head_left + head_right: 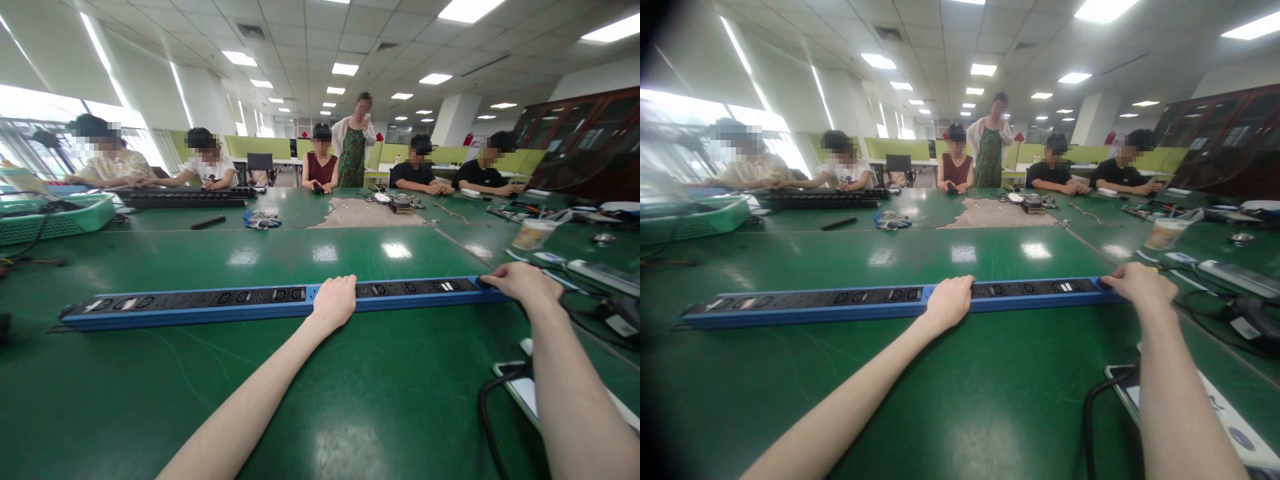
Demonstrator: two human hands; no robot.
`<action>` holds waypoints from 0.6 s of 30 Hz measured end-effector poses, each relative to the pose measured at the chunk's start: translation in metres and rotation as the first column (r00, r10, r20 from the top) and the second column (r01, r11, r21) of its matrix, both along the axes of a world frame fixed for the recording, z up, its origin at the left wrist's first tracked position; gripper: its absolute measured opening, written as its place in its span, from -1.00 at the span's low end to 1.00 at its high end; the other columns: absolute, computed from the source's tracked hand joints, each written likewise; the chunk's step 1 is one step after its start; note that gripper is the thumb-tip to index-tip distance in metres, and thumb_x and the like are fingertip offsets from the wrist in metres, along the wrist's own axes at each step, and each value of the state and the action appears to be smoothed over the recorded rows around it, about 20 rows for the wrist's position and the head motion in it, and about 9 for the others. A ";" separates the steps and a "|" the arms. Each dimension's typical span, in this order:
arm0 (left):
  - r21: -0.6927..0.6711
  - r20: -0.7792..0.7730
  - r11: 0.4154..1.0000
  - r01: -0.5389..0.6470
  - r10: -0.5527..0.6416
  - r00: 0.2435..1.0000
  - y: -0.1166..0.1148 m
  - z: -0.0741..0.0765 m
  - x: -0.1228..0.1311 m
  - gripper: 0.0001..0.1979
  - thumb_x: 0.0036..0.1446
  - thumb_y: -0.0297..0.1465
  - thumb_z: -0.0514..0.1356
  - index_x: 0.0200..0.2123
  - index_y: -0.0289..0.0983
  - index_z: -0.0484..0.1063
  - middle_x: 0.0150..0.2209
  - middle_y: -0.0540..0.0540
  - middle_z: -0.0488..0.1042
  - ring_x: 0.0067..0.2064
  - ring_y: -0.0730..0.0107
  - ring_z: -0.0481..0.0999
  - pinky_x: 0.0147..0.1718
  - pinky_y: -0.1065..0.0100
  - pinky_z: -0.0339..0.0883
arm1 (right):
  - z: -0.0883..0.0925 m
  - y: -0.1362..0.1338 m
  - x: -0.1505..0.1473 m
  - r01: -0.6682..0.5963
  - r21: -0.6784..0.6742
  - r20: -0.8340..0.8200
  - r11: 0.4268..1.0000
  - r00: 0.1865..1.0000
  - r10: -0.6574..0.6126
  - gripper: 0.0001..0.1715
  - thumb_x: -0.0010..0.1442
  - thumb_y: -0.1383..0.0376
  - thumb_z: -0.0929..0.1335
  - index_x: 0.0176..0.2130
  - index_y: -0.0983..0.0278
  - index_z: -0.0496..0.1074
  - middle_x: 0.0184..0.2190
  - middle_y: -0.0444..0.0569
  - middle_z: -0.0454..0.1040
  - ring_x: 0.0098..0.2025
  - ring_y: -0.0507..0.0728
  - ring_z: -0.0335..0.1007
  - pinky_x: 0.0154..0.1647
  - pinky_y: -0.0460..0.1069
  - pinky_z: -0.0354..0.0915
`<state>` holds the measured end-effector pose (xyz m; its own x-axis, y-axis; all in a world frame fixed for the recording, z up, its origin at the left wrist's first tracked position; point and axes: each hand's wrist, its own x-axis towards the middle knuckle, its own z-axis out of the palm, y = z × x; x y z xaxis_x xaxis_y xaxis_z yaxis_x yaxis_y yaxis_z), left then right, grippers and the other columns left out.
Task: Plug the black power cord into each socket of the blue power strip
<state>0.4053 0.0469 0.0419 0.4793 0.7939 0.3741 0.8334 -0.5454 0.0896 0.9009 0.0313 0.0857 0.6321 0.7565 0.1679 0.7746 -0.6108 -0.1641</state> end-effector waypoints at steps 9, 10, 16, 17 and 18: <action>-0.023 -0.004 1.000 -0.003 0.003 1.000 -0.001 0.002 0.000 -0.74 0.40 -0.48 -0.03 0.00 -0.24 0.41 -0.11 -0.15 0.58 -0.06 0.19 0.57 -0.01 0.21 0.32 | 0.081 -0.048 0.010 0.155 0.391 0.106 0.907 0.972 -0.211 -0.09 -0.02 -0.48 0.29 0.03 0.02 0.56 0.01 0.28 0.50 0.08 0.52 0.38 -0.03 0.40 0.29; -0.024 -0.006 1.000 -0.006 0.006 1.000 -0.001 0.002 0.000 -0.74 0.40 -0.48 -0.04 0.00 -0.24 0.41 -0.11 -0.16 0.58 -0.06 0.19 0.57 -0.01 0.20 0.32 | 0.079 -0.048 0.012 0.156 0.369 0.104 0.916 0.973 -0.207 -0.11 -0.03 -0.47 0.32 0.00 0.02 0.57 0.00 0.26 0.51 0.06 0.51 0.39 -0.04 0.39 0.30; -0.023 -0.014 1.000 -0.010 0.010 1.000 -0.001 0.002 0.000 -0.73 0.40 -0.46 -0.04 0.01 -0.23 0.42 -0.12 -0.16 0.58 -0.07 0.18 0.56 -0.01 0.20 0.32 | 0.029 -0.027 0.018 0.186 0.156 0.039 0.970 0.980 -0.194 -0.29 -0.01 -0.36 0.36 -0.07 0.00 0.56 -0.01 0.17 0.52 -0.03 0.45 0.44 -0.14 0.26 0.32; -0.020 -0.013 1.000 -0.009 0.009 1.000 -0.001 0.002 0.000 -0.73 0.40 -0.47 -0.04 0.00 -0.23 0.42 -0.12 -0.16 0.58 -0.07 0.18 0.56 -0.01 0.20 0.32 | 0.021 -0.024 0.020 0.183 0.128 0.026 0.975 0.982 -0.188 -0.32 0.02 -0.33 0.35 -0.06 0.00 0.56 -0.01 0.18 0.52 -0.04 0.44 0.44 -0.15 0.25 0.33; -0.017 -0.012 1.000 -0.007 0.007 1.000 -0.001 0.002 0.000 -0.73 0.40 -0.47 -0.04 0.00 -0.23 0.42 -0.12 -0.16 0.58 -0.08 0.18 0.56 -0.02 0.20 0.32 | 0.014 -0.022 0.022 0.179 0.100 0.017 0.979 0.983 -0.181 -0.33 0.04 -0.31 0.35 -0.06 0.00 0.55 -0.01 0.20 0.51 -0.04 0.43 0.45 -0.16 0.24 0.33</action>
<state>0.4049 0.0459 0.0439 0.4779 0.8034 0.3552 0.8383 -0.5379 0.0889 0.9228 0.0094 0.1000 0.7510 0.6098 0.2532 0.6581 -0.7226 -0.2115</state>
